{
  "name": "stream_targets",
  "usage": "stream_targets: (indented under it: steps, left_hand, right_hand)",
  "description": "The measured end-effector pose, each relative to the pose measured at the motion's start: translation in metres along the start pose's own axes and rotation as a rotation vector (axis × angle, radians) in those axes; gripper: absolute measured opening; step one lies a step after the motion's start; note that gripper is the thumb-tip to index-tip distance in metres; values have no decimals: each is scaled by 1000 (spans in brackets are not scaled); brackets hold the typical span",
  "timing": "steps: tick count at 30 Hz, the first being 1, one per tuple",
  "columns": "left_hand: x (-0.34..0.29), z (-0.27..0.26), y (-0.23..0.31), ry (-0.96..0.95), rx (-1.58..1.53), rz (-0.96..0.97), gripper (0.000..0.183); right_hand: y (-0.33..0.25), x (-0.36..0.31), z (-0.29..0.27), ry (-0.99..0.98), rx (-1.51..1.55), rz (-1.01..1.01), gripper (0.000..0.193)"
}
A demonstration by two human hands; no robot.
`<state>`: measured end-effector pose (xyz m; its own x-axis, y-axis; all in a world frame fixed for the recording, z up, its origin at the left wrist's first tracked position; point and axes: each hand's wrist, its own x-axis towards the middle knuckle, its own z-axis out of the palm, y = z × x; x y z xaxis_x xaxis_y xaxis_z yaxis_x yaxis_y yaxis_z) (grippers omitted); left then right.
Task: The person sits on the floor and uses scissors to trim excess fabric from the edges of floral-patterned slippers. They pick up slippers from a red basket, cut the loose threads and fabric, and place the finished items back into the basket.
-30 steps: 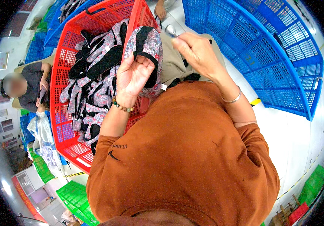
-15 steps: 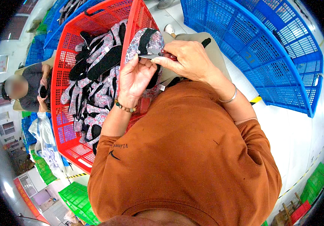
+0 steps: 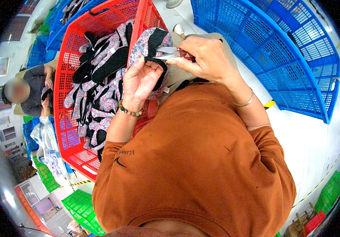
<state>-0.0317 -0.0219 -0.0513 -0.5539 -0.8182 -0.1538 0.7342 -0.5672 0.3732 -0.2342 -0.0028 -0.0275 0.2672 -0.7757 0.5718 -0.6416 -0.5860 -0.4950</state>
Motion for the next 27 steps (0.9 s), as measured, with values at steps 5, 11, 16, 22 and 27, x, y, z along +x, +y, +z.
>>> stream_targets:
  steps: [5,11,16,22,27]
  left_hand:
    - [1,-9,3,-107,13,-22,19]
    - [1,-6,3,-70,16,-25,19]
    - [2,-9,4,-67,2,-14,19]
    - [0,-4,1,-67,110,-38,20]
    - [0,-9,2,-124,79,-35,18]
  right_hand:
    - [2,-1,4,25,47,-23,35]
    - [3,-1,1,-6,35,-11,34]
    - [6,-2,2,7,133,16,35]
    - [4,-1,3,-8,60,-30,34]
    - [-1,-1,3,28,27,-73,36]
